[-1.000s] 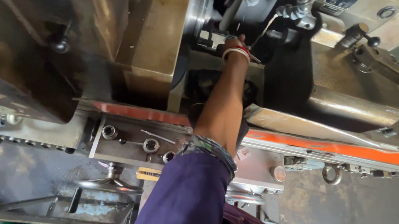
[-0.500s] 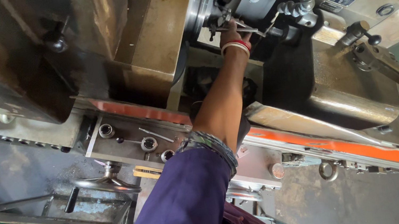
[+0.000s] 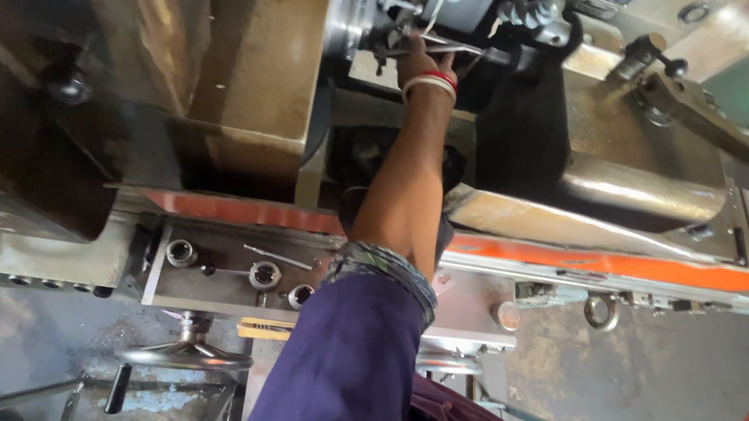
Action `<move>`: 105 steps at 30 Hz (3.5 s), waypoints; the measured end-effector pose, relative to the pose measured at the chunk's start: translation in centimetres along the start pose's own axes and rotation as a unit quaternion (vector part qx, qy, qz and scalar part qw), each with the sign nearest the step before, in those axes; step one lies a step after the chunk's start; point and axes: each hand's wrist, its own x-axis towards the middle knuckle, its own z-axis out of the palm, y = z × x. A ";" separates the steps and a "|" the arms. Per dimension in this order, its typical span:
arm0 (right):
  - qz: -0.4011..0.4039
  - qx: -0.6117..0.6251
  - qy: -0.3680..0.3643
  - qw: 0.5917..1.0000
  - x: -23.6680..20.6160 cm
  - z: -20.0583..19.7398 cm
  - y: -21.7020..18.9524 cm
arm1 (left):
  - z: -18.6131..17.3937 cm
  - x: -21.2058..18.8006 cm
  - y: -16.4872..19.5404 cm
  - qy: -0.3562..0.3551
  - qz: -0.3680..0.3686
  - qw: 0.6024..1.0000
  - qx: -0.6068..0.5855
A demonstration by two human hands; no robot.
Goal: The person operates a metal forming machine by inserting metal rods into the machine, pulling a lever to activate the forming process, and then removing the formed metal pieces. They place the finished pieces into a green tray and repeat the process multiple times.
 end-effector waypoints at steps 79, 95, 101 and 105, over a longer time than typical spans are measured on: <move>-0.533 0.695 -0.175 0.449 -61.6 -31.6 -72.6 | -48.2 -52.5 66.8 0.112 0.343 0.821 0.443; -0.732 0.561 -0.149 0.357 -69.0 -32.1 -78.7 | -61.4 -65.7 77.4 0.268 0.663 0.695 0.074; -0.796 0.415 -0.023 0.440 -73.5 -32.8 -88.7 | -65.9 -71.5 75.5 0.324 0.638 0.697 0.042; -0.820 0.377 0.002 0.430 -77.0 -33.4 -91.1 | -68.1 -72.2 73.9 0.410 0.567 0.708 0.092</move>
